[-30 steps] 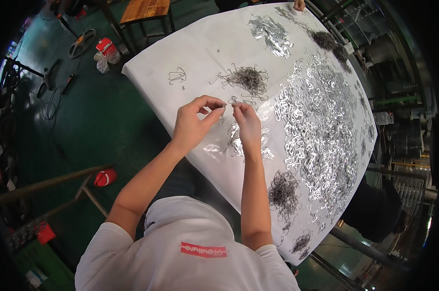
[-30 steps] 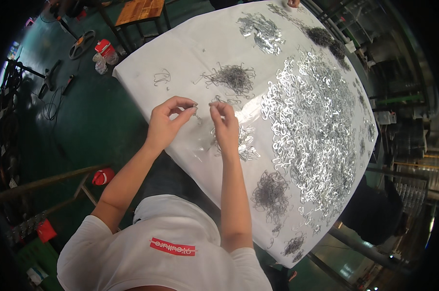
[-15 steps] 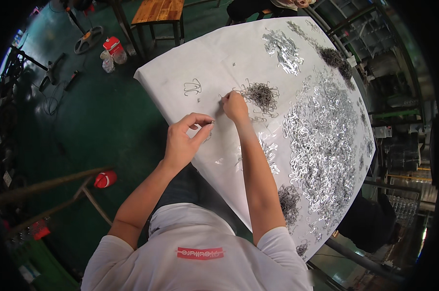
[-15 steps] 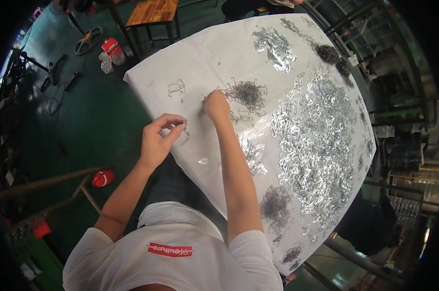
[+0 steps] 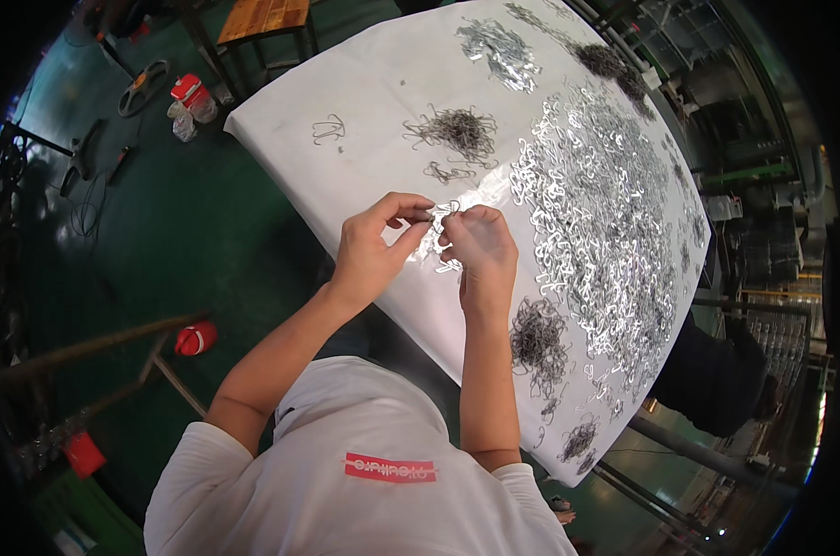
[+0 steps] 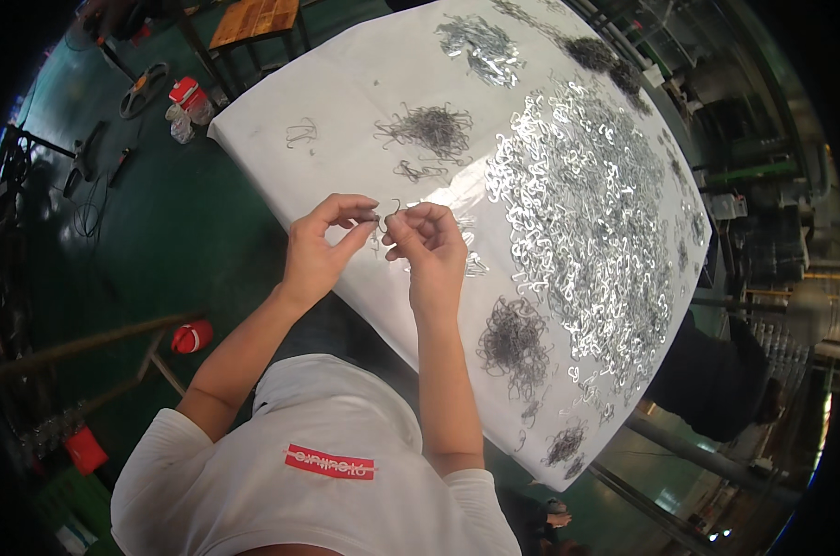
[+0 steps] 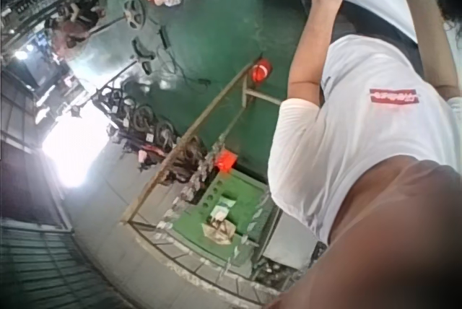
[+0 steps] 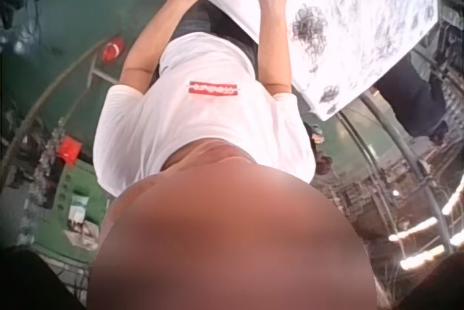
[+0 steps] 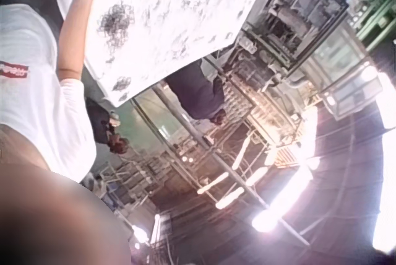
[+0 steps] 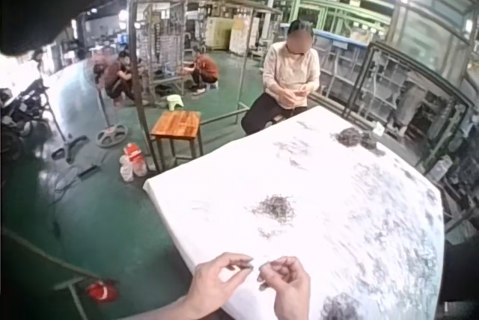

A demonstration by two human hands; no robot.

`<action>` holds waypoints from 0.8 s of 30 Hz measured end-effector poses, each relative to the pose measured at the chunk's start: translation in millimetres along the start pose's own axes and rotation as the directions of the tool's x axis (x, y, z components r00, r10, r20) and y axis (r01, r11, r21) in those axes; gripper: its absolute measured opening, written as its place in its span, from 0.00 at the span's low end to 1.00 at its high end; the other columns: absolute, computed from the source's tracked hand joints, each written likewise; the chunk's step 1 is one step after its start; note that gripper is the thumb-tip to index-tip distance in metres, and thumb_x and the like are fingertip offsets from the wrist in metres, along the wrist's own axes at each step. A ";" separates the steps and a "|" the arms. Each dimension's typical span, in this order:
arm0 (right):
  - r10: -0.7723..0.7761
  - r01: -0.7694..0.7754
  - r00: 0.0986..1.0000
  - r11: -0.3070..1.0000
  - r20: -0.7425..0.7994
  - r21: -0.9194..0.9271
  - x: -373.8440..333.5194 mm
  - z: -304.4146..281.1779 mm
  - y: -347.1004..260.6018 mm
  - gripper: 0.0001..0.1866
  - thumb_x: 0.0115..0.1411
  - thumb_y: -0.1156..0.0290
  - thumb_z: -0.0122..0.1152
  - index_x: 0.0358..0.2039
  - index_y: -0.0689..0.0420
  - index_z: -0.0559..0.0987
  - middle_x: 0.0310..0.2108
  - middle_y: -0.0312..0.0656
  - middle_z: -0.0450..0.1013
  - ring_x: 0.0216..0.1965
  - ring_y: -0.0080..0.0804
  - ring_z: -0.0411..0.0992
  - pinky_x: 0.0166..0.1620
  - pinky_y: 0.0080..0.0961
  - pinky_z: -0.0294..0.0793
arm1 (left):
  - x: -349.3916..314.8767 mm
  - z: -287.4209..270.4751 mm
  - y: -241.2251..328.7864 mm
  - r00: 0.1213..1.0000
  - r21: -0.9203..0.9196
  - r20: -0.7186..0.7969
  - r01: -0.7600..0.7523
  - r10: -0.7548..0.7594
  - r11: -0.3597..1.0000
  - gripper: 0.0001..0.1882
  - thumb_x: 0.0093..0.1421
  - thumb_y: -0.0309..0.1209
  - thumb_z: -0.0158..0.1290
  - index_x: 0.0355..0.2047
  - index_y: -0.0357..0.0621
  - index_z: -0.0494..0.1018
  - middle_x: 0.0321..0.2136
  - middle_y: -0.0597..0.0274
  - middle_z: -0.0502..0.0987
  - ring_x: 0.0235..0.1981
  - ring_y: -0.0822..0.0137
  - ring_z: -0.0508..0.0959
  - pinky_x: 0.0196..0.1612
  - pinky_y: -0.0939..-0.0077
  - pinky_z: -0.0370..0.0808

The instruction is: The person picks small metal hooks and clips from a white-covered table, links them together by hand, and places the assembled pieces onto a nearby metal rack. The process is repeated continuously throughout the clip.

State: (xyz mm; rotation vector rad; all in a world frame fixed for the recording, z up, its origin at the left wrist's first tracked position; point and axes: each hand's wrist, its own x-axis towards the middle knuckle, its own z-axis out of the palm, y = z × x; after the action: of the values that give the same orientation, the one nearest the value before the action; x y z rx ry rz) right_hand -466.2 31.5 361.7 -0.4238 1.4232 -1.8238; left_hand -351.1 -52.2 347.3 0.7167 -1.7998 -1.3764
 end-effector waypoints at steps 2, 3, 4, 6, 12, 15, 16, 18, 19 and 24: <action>-0.051 0.052 0.998 0.998 -0.038 0.027 -6.1 -8.3 -1.3 0.12 0.55 0.77 0.64 0.36 0.58 0.70 0.30 0.40 0.73 0.29 0.24 0.72 0.30 0.17 0.71 | -2.1 11.5 6.4 0.999 0.017 0.032 -0.012 0.012 1.000 0.13 0.54 0.21 0.56 0.41 0.42 0.75 0.32 0.63 0.81 0.35 0.70 0.81 0.39 0.76 0.72; -0.091 0.094 0.994 0.995 -0.059 0.036 -8.3 -12.4 -1.7 0.11 0.56 0.77 0.63 0.36 0.59 0.70 0.30 0.40 0.73 0.29 0.24 0.73 0.30 0.17 0.72 | -3.3 17.0 9.2 0.998 0.010 0.045 -0.032 0.031 0.999 0.13 0.55 0.21 0.57 0.42 0.41 0.75 0.33 0.62 0.81 0.35 0.71 0.81 0.40 0.77 0.72; -0.113 0.117 0.988 0.992 -0.101 0.037 -10.5 -16.2 -2.0 0.10 0.57 0.76 0.63 0.36 0.60 0.70 0.30 0.40 0.73 0.29 0.23 0.73 0.30 0.18 0.72 | -4.9 22.4 11.3 0.997 0.008 0.062 -0.035 0.035 0.999 0.14 0.55 0.21 0.57 0.42 0.41 0.75 0.33 0.62 0.81 0.35 0.71 0.80 0.40 0.78 0.72; -0.193 0.203 0.974 0.976 -0.118 0.078 -14.3 -22.2 -2.3 0.09 0.57 0.77 0.62 0.35 0.60 0.70 0.31 0.41 0.74 0.29 0.23 0.73 0.30 0.18 0.73 | -7.2 34.7 12.7 0.995 -0.004 0.080 -0.067 0.067 0.998 0.14 0.54 0.20 0.57 0.42 0.40 0.75 0.33 0.61 0.81 0.35 0.70 0.80 0.40 0.78 0.73; -0.432 0.455 0.873 0.889 -0.227 0.055 -24.3 -46.8 -13.0 0.10 0.57 0.81 0.62 0.34 0.59 0.69 0.32 0.41 0.74 0.29 0.23 0.72 0.31 0.18 0.74 | 7.7 61.9 -30.6 0.992 0.141 0.025 -0.129 0.126 0.982 0.09 0.54 0.23 0.57 0.37 0.41 0.78 0.30 0.58 0.80 0.34 0.63 0.80 0.37 0.73 0.74; -0.481 0.497 0.838 0.868 -0.258 -0.006 -25.7 -62.0 -20.6 0.10 0.56 0.82 0.61 0.34 0.58 0.69 0.32 0.42 0.75 0.27 0.24 0.72 0.30 0.19 0.74 | 24.5 72.4 -71.9 0.989 0.250 0.132 -0.105 0.074 0.962 0.05 0.55 0.30 0.57 0.29 0.42 0.80 0.28 0.59 0.80 0.34 0.60 0.76 0.36 0.66 0.72; -0.489 0.506 0.833 0.862 -0.258 0.000 -25.9 -66.8 -22.3 0.10 0.56 0.82 0.61 0.34 0.58 0.69 0.32 0.42 0.75 0.27 0.24 0.73 0.30 0.19 0.74 | 26.2 78.4 -84.5 0.976 0.337 0.193 -0.163 0.102 0.927 0.06 0.54 0.30 0.57 0.29 0.43 0.80 0.27 0.60 0.79 0.34 0.60 0.76 0.36 0.66 0.71; -0.492 0.509 0.827 0.860 -0.273 -0.009 -30.4 -74.7 -25.2 0.10 0.56 0.82 0.61 0.34 0.58 0.69 0.32 0.42 0.75 0.27 0.24 0.73 0.30 0.20 0.75 | 21.5 88.7 -103.0 0.941 0.503 0.332 -0.231 0.060 0.833 0.06 0.54 0.32 0.58 0.30 0.44 0.79 0.25 0.62 0.78 0.33 0.60 0.75 0.36 0.64 0.70; -0.481 0.502 0.833 0.865 -0.275 0.008 -31.6 -78.0 -25.5 0.10 0.56 0.83 0.61 0.34 0.58 0.70 0.33 0.41 0.75 0.30 0.23 0.73 0.33 0.19 0.74 | 18.9 95.4 -110.2 0.940 0.552 0.326 -0.274 0.099 0.788 0.08 0.53 0.32 0.58 0.31 0.44 0.79 0.24 0.63 0.78 0.32 0.60 0.75 0.36 0.64 0.70; -0.460 0.481 0.837 0.877 -0.297 -0.001 -34.1 -87.4 -22.1 0.10 0.56 0.83 0.61 0.34 0.59 0.69 0.32 0.43 0.74 0.27 0.23 0.72 0.30 0.19 0.74 | 19.1 113.3 -108.6 0.912 0.756 0.409 -0.355 0.026 0.550 0.12 0.52 0.32 0.59 0.38 0.47 0.78 0.25 0.64 0.77 0.31 0.64 0.75 0.37 0.69 0.71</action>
State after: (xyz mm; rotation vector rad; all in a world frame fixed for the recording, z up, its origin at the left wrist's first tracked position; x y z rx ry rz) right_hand -510.5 117.0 360.7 -0.5213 1.5331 -2.4134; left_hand -456.3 -34.4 230.6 0.6993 -2.7682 -0.4297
